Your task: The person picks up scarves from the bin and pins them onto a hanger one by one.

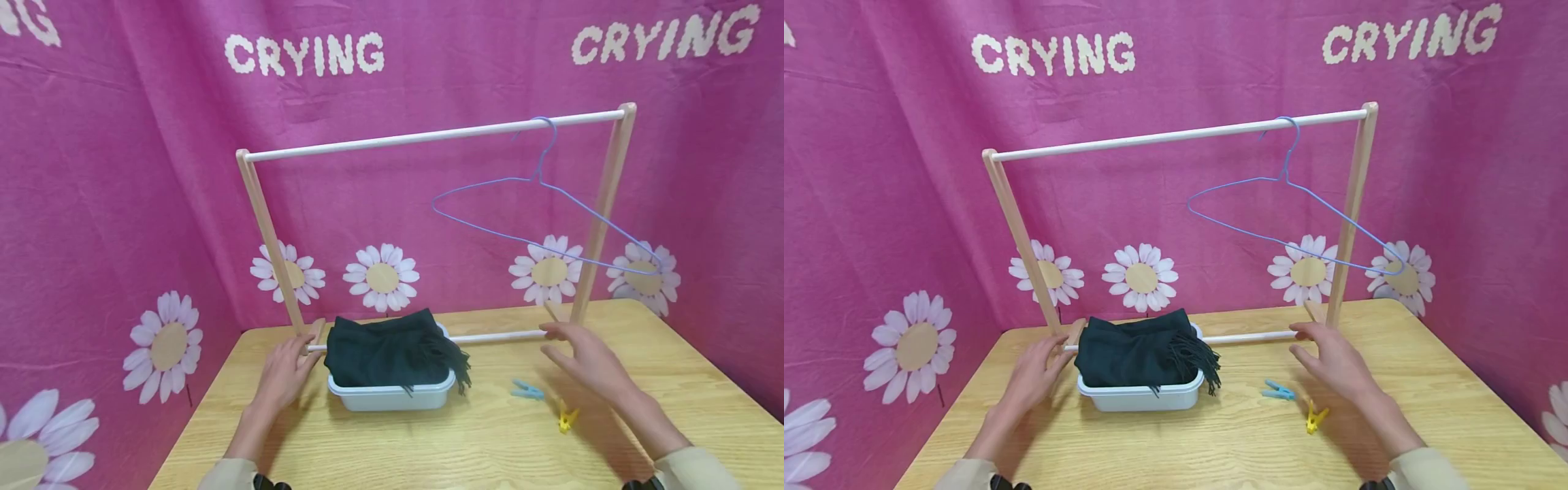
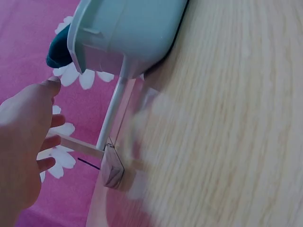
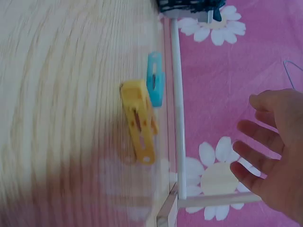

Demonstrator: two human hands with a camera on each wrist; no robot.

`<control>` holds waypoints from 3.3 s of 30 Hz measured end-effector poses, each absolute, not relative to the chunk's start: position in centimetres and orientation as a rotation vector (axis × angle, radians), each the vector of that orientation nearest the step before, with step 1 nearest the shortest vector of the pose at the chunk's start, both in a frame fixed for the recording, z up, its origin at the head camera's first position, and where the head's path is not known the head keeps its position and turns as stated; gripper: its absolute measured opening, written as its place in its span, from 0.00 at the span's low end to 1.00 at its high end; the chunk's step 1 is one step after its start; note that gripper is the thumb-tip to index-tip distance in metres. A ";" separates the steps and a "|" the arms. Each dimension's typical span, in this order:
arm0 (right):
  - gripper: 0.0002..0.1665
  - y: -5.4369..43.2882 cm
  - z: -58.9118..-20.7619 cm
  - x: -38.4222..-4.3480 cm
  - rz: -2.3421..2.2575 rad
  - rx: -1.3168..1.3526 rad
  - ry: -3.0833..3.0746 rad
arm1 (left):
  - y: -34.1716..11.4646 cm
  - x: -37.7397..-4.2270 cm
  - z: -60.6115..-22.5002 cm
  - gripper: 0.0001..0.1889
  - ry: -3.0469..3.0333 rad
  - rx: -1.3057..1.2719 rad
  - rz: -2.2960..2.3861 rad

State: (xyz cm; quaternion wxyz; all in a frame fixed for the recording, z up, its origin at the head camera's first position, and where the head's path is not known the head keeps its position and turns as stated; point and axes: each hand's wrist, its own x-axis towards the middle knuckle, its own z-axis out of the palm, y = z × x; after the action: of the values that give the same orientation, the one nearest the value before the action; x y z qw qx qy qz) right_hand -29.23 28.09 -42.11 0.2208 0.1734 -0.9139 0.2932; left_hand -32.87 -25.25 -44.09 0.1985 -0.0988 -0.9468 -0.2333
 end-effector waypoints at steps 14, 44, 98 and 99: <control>0.15 24.1 -42.1 -28.8 1.007 0.568 -2.500 | -23.9 -33.1 -43.0 0.24 -2.547 -0.398 -1.052; 0.17 17.4 -42.3 -28.6 1.237 0.779 -2.549 | -22.8 -32.7 -42.5 0.28 -2.635 -0.402 -1.262; 0.04 15.1 -43.9 -28.7 1.271 0.779 -2.597 | -20.2 -32.5 -41.6 0.18 -2.503 -0.440 -1.393; 0.04 15.1 -43.9 -28.8 1.269 0.781 -2.599 | -20.1 -32.5 -41.6 0.18 -2.485 -0.450 -1.403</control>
State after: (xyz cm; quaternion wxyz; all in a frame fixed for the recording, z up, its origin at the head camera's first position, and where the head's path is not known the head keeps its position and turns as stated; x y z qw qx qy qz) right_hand -28.75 15.13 -43.87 0.0730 0.2599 -0.8652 0.4226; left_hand -32.50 -20.13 -41.59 0.1260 -0.1545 -0.8534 -0.4817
